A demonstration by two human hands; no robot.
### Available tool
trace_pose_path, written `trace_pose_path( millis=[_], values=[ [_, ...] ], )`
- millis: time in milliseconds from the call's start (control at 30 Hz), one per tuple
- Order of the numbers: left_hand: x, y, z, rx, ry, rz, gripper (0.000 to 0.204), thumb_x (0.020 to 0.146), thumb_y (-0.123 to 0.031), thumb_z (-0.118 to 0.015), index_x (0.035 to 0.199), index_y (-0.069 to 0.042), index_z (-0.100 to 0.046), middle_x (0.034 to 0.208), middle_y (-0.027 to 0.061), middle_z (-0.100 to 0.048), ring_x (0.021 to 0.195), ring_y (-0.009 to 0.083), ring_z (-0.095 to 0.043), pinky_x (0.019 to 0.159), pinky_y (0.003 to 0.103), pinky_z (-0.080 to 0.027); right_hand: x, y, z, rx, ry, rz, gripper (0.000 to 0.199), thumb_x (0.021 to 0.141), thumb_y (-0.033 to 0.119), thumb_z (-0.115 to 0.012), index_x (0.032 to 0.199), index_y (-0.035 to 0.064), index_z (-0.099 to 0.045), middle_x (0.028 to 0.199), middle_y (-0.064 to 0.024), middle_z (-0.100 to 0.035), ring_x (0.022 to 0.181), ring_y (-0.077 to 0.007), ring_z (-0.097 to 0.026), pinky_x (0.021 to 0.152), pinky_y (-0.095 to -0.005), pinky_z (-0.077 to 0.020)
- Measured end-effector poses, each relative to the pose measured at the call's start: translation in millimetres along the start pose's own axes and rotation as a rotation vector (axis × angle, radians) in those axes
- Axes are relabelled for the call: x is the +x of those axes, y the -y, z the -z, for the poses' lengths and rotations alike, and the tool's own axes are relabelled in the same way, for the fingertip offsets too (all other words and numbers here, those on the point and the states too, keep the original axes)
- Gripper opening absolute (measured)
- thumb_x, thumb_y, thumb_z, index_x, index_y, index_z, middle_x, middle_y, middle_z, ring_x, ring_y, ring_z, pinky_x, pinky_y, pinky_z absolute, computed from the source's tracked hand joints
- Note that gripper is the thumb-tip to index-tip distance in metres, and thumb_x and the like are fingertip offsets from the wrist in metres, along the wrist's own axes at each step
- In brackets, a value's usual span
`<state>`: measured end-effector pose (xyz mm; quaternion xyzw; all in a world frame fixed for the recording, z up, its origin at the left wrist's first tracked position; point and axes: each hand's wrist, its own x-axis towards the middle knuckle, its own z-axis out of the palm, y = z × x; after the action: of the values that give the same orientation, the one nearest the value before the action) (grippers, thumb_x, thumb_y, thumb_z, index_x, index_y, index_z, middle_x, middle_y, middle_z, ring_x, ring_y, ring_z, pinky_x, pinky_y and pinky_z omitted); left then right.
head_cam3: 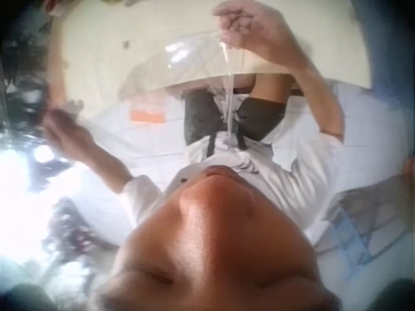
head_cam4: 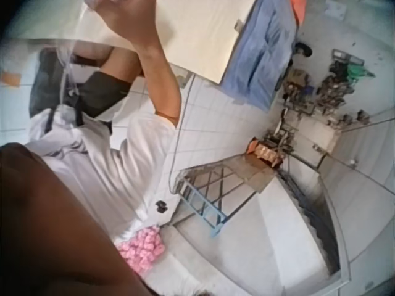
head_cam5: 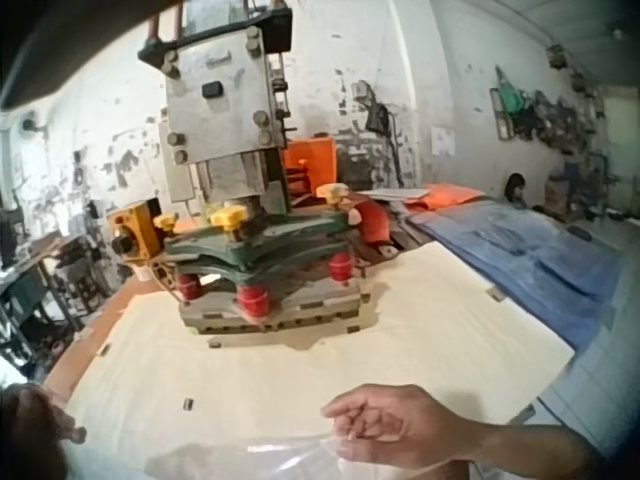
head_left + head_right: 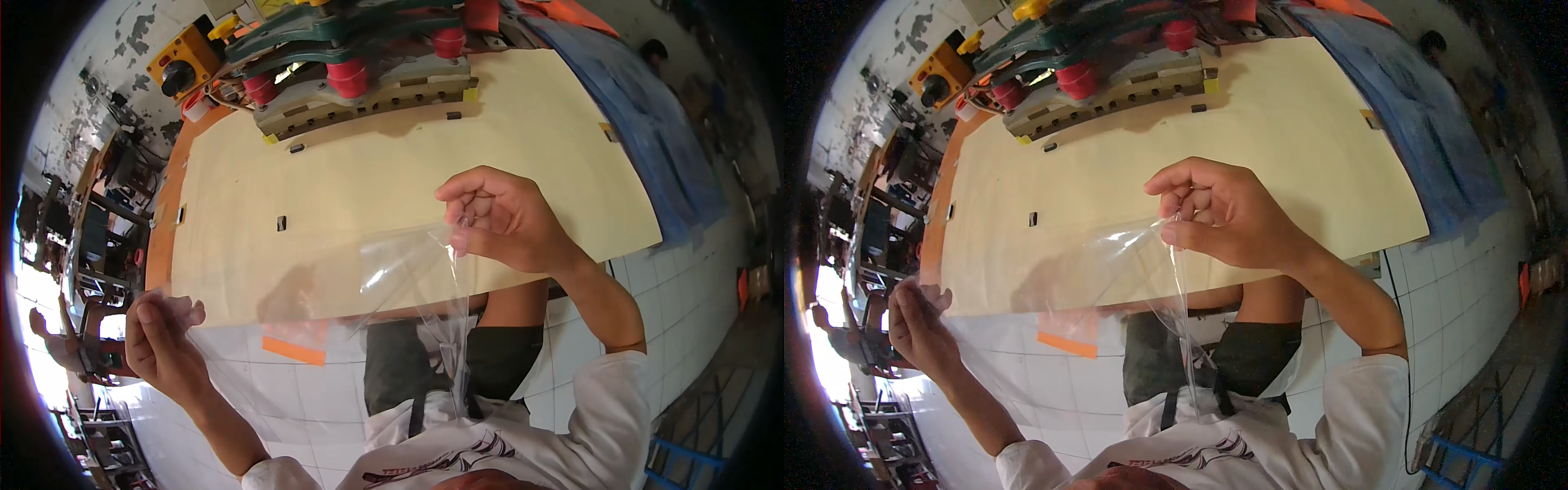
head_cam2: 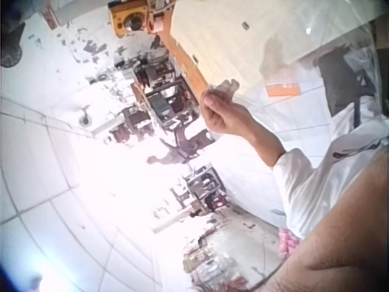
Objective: The person aligns and positions a plastic sheet on a board beneath a heat press, seals the plastic by pressing the machine down onto it, and folds and separates the plastic sheets by hand.
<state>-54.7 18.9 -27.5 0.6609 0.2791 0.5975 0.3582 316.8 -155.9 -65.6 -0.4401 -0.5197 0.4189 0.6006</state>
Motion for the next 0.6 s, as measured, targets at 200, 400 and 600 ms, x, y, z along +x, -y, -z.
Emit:
trace_pose_path(
  millis=[200,400,600],
  values=[
    [0,-4,-8,0.019,-0.064,-0.036,0.026,0.103,-0.021,-0.054,0.107,0.003,-0.065,0.087,0.0112,-0.069,0.071,0.0149,-0.066,0.061,0.032,-0.06,1,-3,-4,0.014,-0.029,-0.054,0.035,0.086,-0.002,-0.067,0.119,-0.0074,-0.057,0.1,-0.0077,-0.058,0.085,-0.0108,-0.064,0.075,-0.0241,-0.0554],
    [-3,-7,-13,0.065,-0.126,-0.067,0.029,0.104,-0.022,-0.052,0.103,0.004,-0.064,0.079,0.0102,-0.065,0.062,0.0143,-0.062,0.057,0.033,-0.059,0,1,-9,0.005,-0.125,-0.17,0.03,0.088,0.0,-0.067,0.116,-0.0073,-0.059,0.094,-0.0082,-0.061,0.072,-0.011,-0.064,0.067,-0.0233,-0.0528],
    [-5,-13,-17,0.058,-0.144,-0.074,0.028,0.104,-0.022,-0.052,0.103,0.004,-0.064,0.078,0.0103,-0.065,0.061,0.0136,-0.061,0.056,0.032,-0.058,-1,1,-20,0.083,-0.116,-0.236,0.027,0.092,0.004,-0.065,0.116,-0.0087,-0.06,0.085,-0.0073,-0.064,0.069,-0.0089,-0.062,0.061,-0.0233,-0.0503]
  ],
)
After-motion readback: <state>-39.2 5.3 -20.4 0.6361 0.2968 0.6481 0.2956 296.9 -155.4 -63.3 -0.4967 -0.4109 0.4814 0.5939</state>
